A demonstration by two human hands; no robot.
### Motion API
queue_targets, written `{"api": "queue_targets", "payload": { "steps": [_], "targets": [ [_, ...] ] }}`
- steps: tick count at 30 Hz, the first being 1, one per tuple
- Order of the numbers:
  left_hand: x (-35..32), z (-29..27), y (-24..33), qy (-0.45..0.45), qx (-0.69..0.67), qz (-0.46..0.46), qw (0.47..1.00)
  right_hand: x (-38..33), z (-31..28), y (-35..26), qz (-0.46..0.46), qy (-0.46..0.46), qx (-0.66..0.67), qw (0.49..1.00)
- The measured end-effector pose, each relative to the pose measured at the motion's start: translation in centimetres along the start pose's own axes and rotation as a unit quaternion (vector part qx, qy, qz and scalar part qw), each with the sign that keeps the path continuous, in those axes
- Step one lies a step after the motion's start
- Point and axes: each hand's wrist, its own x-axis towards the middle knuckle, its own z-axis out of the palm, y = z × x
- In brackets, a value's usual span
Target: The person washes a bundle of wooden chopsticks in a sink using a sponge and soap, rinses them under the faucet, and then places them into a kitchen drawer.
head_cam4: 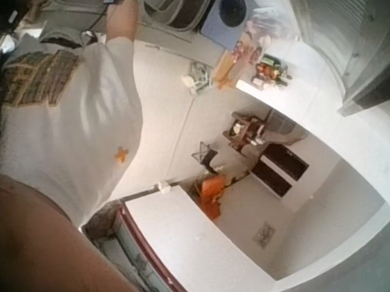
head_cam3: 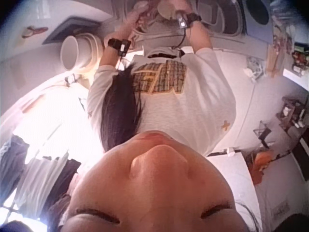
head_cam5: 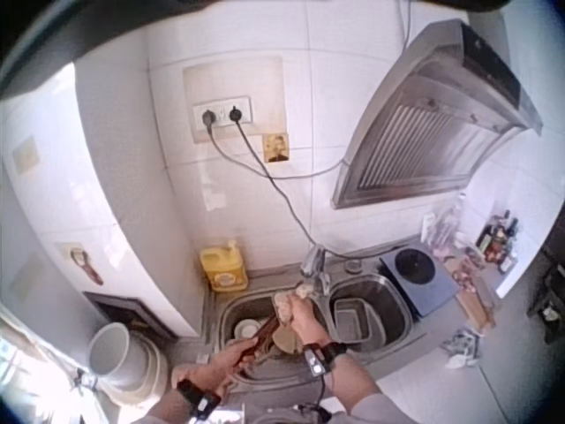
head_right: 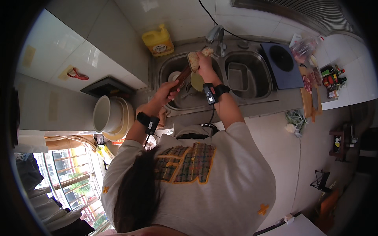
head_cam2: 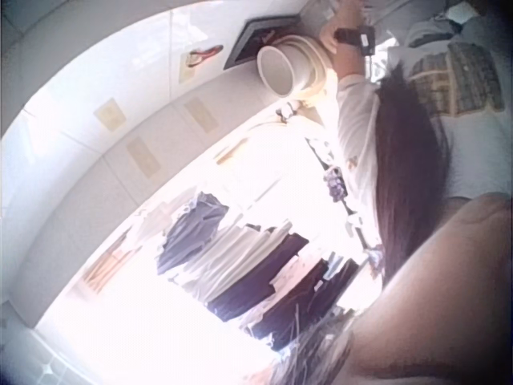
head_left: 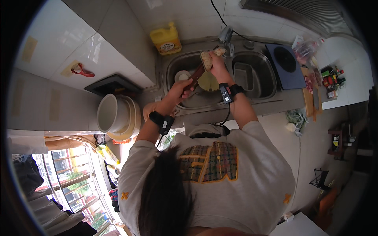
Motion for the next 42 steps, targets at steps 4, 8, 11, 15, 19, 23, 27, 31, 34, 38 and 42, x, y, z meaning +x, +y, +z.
{"api": "queue_targets", "payload": {
  "steps": [4, 8, 11, 15, 19, 23, 27, 31, 34, 38, 42],
  "targets": [
    [1.0, -1.1, -0.1, 0.024, -0.141, 0.03, 0.989, 0.1, -0.2, 0.6, -0.037, 0.031, 0.019, 0.999],
    [2.1, -2.8, -1.4, 0.016, -0.096, 0.033, 0.995, -1.1, 0.8, 0.0, -0.098, 0.081, -0.022, 0.992],
    [1.4, -2.8, -1.0, 0.029, -0.059, 0.031, 0.997, -0.7, -0.3, -0.7, -0.15, 0.105, -0.088, 0.979],
    [1.7, -3.0, -1.1, 0.065, -0.043, 0.02, 0.997, 0.2, -1.5, -0.1, -0.174, 0.13, -0.144, 0.965],
    [1.8, -2.7, -1.2, 0.122, -0.076, 0.027, 0.989, -0.4, -1.0, 0.7, -0.089, 0.112, -0.073, 0.987],
    [1.2, -1.1, 0.4, 0.048, 0.135, -0.022, 0.989, 0.5, -1.8, -0.3, -0.001, 0.108, -0.022, 0.994],
    [1.5, -0.7, -0.2, -0.003, 0.277, -0.067, 0.959, -0.9, -0.4, -0.9, -0.049, 0.16, -0.042, 0.985],
    [2.5, -1.2, -0.2, -0.021, 0.29, -0.086, 0.953, -0.9, -0.9, -1.3, -0.044, 0.195, 0.007, 0.98],
    [2.7, -2.1, 0.3, -0.057, 0.19, -0.139, 0.97, -1.0, -1.7, -1.7, 0.019, 0.091, 0.076, 0.993],
    [4.1, -0.5, 1.3, -0.1, 0.033, -0.229, 0.968, 0.2, -1.4, 0.2, 0.065, 0.01, 0.095, 0.993],
    [4.5, -0.3, 1.2, -0.068, 0.06, -0.187, 0.978, 0.6, -0.3, 1.2, 0.048, 0.052, 0.014, 0.997]
  ]
}}
